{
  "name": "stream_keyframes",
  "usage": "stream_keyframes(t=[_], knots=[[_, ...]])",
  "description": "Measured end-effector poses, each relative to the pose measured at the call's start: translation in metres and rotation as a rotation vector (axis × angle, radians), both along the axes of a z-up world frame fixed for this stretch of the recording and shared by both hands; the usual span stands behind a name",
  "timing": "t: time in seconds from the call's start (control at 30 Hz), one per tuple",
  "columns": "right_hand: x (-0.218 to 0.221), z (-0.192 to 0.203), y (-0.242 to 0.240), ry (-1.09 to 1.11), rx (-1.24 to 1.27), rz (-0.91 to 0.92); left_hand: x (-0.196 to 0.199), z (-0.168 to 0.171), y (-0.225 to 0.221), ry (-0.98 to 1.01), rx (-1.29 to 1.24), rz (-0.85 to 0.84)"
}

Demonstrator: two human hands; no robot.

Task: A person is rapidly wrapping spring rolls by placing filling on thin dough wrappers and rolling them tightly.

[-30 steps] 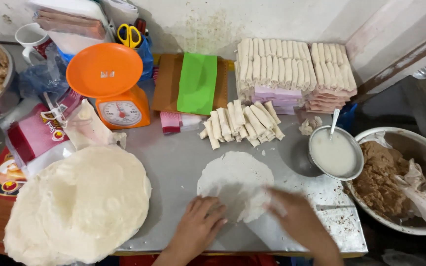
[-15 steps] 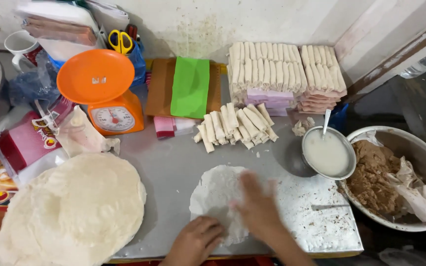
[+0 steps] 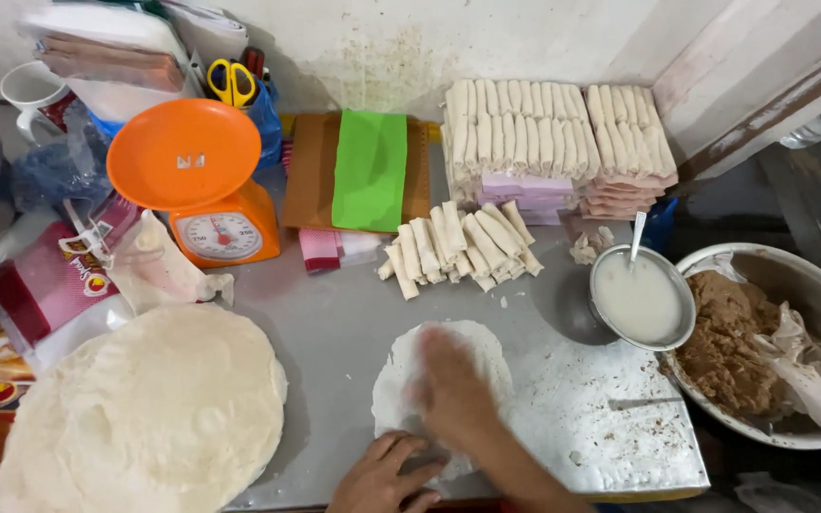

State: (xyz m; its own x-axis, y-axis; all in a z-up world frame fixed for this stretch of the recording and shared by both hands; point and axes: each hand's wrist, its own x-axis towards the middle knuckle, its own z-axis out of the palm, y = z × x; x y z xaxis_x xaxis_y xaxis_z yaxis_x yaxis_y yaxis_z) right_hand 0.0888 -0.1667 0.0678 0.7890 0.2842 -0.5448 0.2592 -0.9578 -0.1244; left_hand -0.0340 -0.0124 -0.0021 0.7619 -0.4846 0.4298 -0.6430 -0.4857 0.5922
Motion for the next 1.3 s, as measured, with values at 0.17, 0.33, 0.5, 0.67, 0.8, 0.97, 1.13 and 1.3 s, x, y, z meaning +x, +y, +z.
stream_keyframes(t=[0.17,0.33,0.5,0.67,0.8,0.97,1.13,1.3], knots=[[-0.007,-0.007,-0.032,-0.146,0.245,-0.007,-0.004,0.002,-0.001,0.113,-0.077,0.001],[-0.021,-0.059,-0.212,-0.802,0.042,-0.106,0.005,-0.023,0.005,0.068,-0.033,-0.092],[-0.036,-0.014,-0.354,-1.033,-1.086,0.012,-0.001,-0.035,-0.005,-0.042,0.0,0.007],[-0.01,0.066,-0.361,-0.385,-1.087,-0.238,0.0,-0.034,-0.017,-0.185,0.011,0.191],[0.029,0.087,-0.319,-0.285,-0.989,-0.277,-0.002,-0.041,-0.02,-0.18,-0.017,0.241],[0.047,0.048,-0.321,-0.226,-1.034,-0.076,-0.006,-0.036,-0.015,-0.073,-0.063,0.168],[0.039,0.097,-0.314,-0.075,-1.008,-0.076,-0.003,-0.034,-0.015,-0.125,-0.087,0.164],[0.011,0.14,-0.306,-0.222,-0.777,-0.328,-0.007,-0.035,-0.015,-0.05,-0.08,0.179]])
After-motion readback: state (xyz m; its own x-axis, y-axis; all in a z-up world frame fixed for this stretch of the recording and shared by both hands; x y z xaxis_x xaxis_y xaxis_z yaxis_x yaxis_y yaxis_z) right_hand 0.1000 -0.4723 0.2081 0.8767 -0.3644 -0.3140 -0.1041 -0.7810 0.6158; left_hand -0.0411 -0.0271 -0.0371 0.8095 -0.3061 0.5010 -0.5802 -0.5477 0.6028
